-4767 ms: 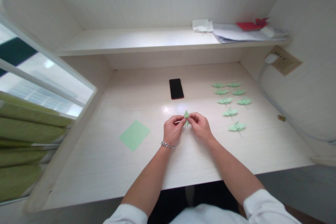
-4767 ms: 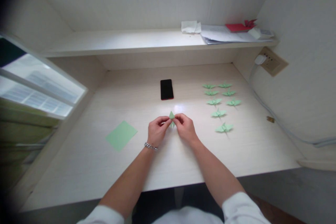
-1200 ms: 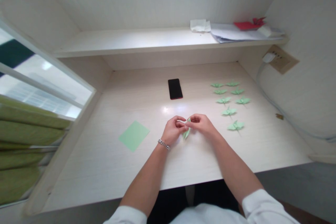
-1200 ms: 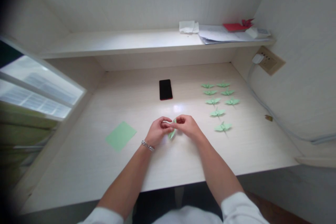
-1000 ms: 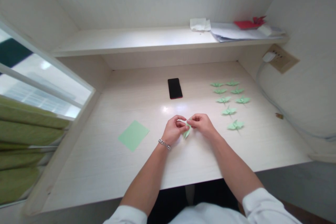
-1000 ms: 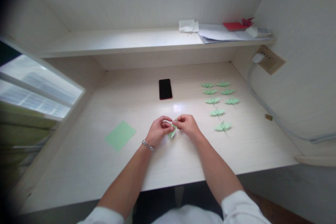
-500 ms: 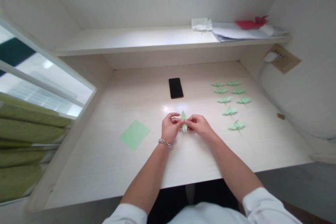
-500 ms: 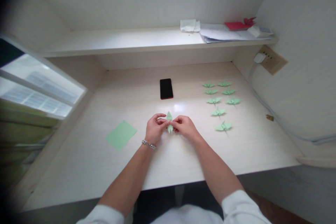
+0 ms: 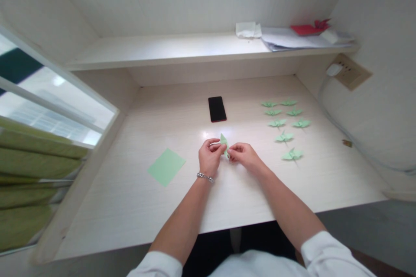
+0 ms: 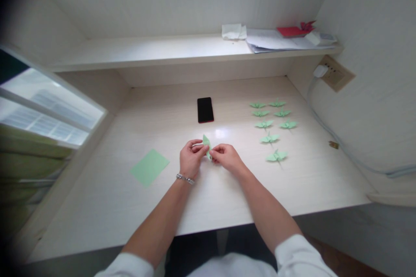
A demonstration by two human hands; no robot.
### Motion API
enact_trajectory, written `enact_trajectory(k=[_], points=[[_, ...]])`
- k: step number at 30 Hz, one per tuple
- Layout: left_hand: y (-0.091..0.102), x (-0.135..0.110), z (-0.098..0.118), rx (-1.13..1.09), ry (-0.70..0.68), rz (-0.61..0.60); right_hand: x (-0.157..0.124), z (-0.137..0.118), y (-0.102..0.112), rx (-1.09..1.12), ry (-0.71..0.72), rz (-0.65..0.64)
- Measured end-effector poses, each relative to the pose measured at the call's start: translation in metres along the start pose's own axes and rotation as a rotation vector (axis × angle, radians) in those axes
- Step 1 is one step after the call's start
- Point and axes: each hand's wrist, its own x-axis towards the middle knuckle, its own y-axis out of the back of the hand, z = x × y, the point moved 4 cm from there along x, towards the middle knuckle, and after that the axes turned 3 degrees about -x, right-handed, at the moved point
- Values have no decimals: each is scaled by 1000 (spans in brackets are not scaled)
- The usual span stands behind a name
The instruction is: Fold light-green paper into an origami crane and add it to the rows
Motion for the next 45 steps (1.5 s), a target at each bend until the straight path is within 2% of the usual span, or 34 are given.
enact_trajectory(k=[3, 8, 13, 18, 24, 31, 39, 45], points=[[1, 0, 1, -3, -25, 25, 1, 3, -1, -31, -33, -42], [0, -1, 3, -30, -45, 45, 0, 2, 0, -55, 16, -24], [0, -2, 3, -28, -57, 72, -1, 2, -3, -79, 17, -78], [3, -2, 2, -52, -74, 121, 0, 2, -3, -171, 62, -31], [5, -1, 1, -85, -82, 152, -2, -1, -5, -244, 73, -48], [5, 0, 3, -99, -91, 182, 0, 0, -6, -125, 39, -58], [3, -2, 0, -102, -82, 182, -2, 1, -8, -188, 49, -59], [10, 3, 0, -127, -107, 238, -5, 2, -7, -138, 3, -103]])
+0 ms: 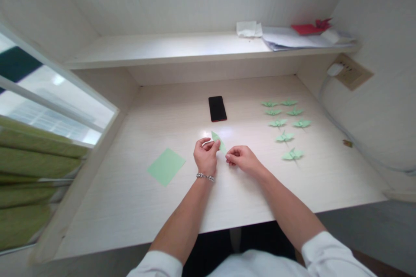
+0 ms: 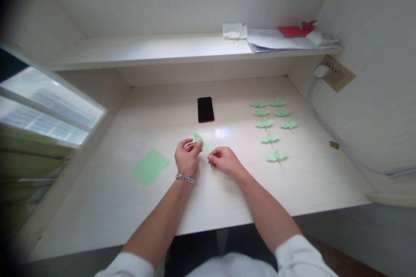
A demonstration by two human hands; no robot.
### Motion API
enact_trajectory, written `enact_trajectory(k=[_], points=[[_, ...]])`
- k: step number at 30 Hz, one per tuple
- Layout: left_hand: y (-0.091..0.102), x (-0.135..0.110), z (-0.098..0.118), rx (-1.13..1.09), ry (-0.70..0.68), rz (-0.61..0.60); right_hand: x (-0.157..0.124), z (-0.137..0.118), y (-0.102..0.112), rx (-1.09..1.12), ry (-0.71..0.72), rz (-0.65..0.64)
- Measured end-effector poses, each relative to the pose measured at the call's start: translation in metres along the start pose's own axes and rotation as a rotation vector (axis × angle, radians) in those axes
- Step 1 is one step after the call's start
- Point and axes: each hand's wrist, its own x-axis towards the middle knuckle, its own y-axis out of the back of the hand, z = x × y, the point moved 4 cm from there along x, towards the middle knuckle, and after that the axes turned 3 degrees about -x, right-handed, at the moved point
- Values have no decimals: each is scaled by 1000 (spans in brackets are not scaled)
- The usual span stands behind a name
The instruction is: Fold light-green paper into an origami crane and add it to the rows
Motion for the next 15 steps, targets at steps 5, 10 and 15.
enact_trajectory(k=[5, 10, 15], points=[[0, 0, 1, -9, 1, 1, 2, 1, 1, 114, -38, 18], [-5, -6, 3, 12, 12, -34, 2, -1, -2, 94, 5, 27], [-9, -9, 2, 43, 65, -124, 1, -3, 7, 53, 26, 37]])
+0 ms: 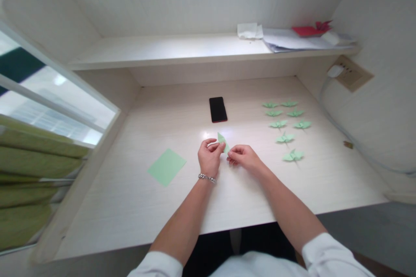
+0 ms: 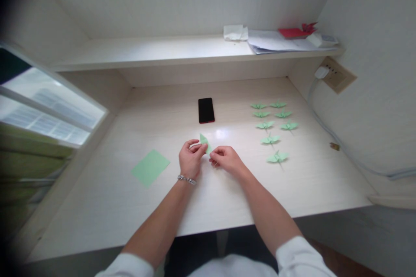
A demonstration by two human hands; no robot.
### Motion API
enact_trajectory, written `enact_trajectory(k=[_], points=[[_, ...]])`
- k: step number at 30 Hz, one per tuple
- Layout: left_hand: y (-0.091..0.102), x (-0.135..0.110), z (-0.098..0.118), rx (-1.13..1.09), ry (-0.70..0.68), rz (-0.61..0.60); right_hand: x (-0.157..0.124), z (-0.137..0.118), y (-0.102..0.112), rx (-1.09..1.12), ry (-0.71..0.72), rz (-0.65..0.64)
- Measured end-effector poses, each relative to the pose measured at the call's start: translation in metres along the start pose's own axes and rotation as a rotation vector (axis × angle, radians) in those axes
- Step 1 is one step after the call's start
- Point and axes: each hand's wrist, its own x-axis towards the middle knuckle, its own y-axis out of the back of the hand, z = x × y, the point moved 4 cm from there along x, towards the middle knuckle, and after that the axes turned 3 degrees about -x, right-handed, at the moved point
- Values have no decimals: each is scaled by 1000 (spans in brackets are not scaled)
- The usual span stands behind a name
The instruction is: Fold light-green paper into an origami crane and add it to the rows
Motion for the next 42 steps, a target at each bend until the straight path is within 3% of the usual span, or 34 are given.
enact_trajectory(k=[4, 12, 21, 31, 42], points=[[-5, -2, -2, 51, 26, -112, 1, -9, 14, -20, 170, 187], [-8, -2, -2, 67, 53, -207, 2, -10, 16, 4, 213, 238], [-6, 2, -8, 72, 141, -374, 2, -8, 20, 87, 143, 109], [-4, -2, -1, -38, 325, -422, -5, -14, 16, 229, 48, 52], [-7, -5, 2, -67, 313, -449, -7, -14, 16, 238, -24, 2]])
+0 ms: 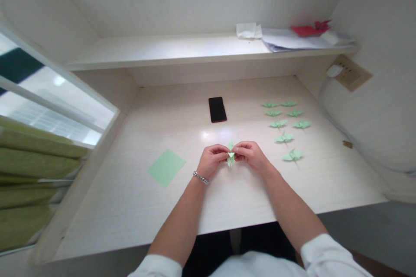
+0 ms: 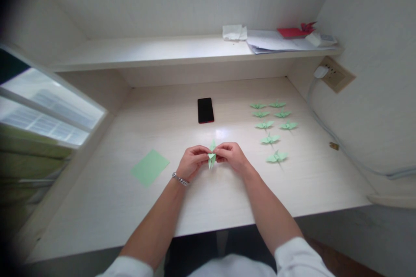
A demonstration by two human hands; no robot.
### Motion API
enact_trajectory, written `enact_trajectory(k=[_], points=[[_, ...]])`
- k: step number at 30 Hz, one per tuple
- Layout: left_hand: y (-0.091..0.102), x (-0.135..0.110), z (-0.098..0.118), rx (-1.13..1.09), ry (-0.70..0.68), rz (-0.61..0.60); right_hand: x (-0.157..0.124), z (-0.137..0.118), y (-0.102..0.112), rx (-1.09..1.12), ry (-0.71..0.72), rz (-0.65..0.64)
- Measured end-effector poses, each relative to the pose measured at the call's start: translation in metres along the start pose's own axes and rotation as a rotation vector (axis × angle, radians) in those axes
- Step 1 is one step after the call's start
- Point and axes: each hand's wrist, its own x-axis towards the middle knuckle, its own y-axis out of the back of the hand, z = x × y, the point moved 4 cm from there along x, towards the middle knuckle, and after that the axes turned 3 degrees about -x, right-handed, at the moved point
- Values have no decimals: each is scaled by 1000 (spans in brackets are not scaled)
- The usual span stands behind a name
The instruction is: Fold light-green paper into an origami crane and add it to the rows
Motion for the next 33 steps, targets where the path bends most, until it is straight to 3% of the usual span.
enact_trajectory(k=[8, 13, 20, 27, 33], points=[[2, 2, -2, 23, 22, -24, 4, 2, 6, -149, 113, 85], [5, 4, -3, 102, -47, 51, 8, 4, 8, -183, 178, 95], [7, 5, -2, 153, -124, 125, 12, 14, 2, -141, 117, 109], [4, 5, -3, 177, -145, 125, 12, 13, 3, -143, 192, 145], [5, 4, -1, 168, -187, 187, 15, 16, 0, -109, 167, 113]])
